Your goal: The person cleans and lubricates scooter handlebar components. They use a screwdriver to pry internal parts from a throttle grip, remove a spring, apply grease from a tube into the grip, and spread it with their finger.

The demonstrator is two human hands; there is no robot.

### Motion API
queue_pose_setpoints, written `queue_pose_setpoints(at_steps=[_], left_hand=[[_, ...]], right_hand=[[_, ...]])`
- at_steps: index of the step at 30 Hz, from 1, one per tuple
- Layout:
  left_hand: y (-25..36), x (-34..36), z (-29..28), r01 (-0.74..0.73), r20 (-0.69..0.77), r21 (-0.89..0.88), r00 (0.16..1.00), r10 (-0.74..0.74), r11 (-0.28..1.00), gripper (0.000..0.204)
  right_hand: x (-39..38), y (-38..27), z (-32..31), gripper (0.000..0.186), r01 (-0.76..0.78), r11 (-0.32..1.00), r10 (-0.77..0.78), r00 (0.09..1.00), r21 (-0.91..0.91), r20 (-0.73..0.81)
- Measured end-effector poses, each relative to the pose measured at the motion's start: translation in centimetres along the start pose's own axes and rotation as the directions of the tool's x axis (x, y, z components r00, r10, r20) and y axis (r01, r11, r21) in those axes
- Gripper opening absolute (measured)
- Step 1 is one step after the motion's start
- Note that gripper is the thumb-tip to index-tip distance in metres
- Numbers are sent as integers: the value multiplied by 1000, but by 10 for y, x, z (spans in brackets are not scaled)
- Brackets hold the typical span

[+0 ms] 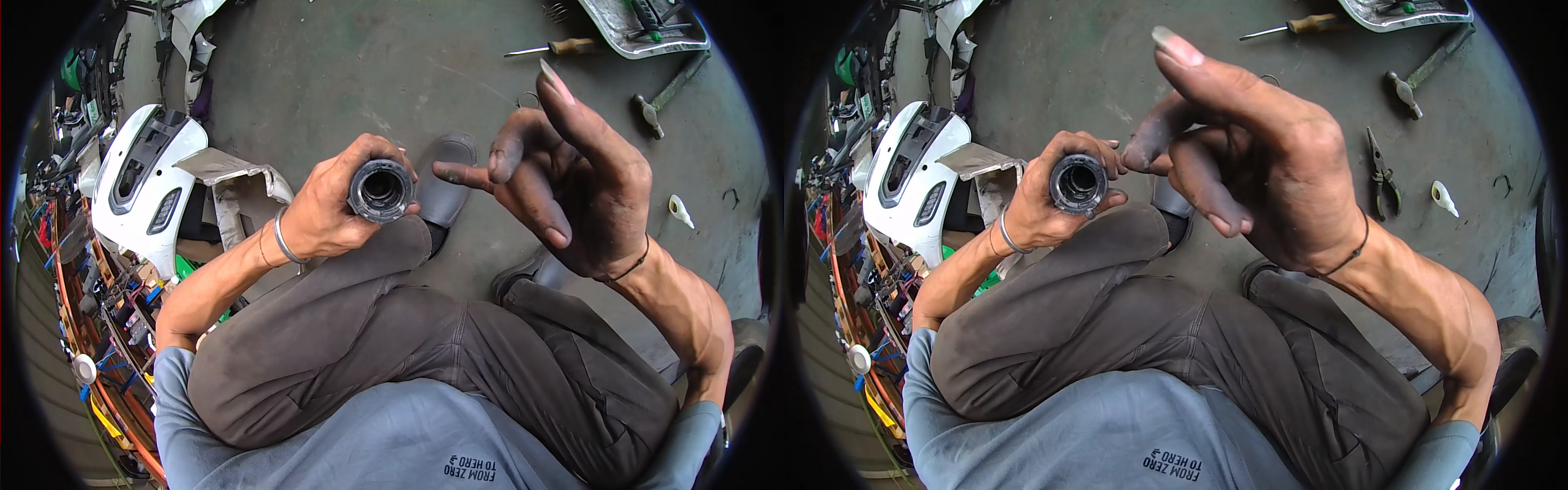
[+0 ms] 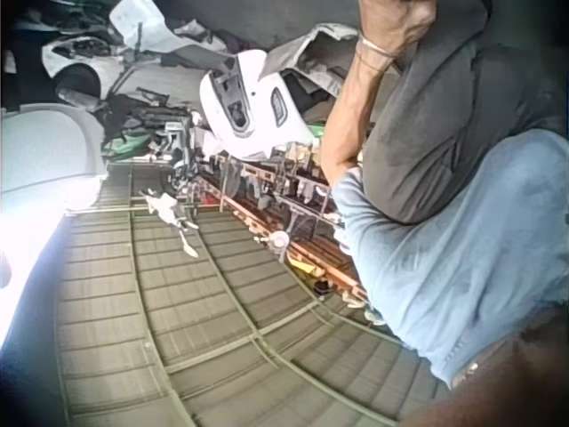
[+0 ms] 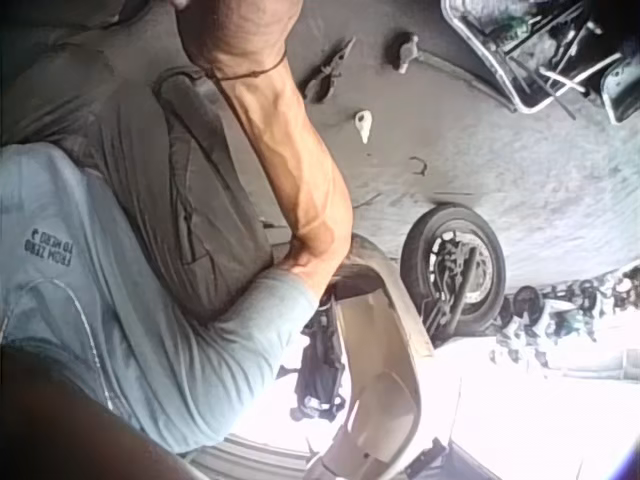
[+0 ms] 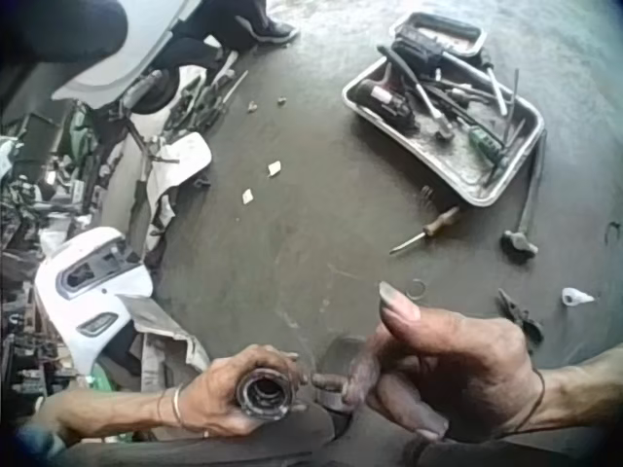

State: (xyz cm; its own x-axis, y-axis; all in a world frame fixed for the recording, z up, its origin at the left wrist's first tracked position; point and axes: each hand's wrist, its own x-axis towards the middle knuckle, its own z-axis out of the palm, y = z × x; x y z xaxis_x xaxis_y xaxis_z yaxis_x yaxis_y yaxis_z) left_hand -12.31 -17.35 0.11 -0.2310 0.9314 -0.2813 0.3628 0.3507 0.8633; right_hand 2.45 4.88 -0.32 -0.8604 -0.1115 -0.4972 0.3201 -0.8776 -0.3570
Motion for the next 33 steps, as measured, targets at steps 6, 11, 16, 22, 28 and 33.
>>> queue_pose_setpoints(at_steps=[6, 11, 16, 22, 28, 33], left_hand=[[9, 6, -3, 30, 11, 153, 999, -32, 988, 47], [11, 9, -6, 76, -7, 161, 997, -76, 984, 46], [8, 10, -5, 43, 11, 118, 999, -44, 992, 44], [1, 13, -12, -165, 91, 228, 985, 147, 960, 52], [1, 14, -9, -233, 110, 289, 971, 210, 929, 42], [-1, 12, -9, -249, 117, 332, 968, 222, 910, 43]], right_hand=[[3, 2, -6, 64, -31, 991, 31, 1000, 129, 5], [11, 7, -18, 62, -73, 978, 51, 992, 193, 114], [11, 5, -19, 61, -87, 981, 74, 994, 172, 83], [7, 3, -14, 60, -46, 999, 45, 993, 3, 110], [6, 5, -15, 60, -74, 997, 70, 993, 33, 96], [5, 4, -15, 57, -78, 994, 70, 992, 71, 108]])
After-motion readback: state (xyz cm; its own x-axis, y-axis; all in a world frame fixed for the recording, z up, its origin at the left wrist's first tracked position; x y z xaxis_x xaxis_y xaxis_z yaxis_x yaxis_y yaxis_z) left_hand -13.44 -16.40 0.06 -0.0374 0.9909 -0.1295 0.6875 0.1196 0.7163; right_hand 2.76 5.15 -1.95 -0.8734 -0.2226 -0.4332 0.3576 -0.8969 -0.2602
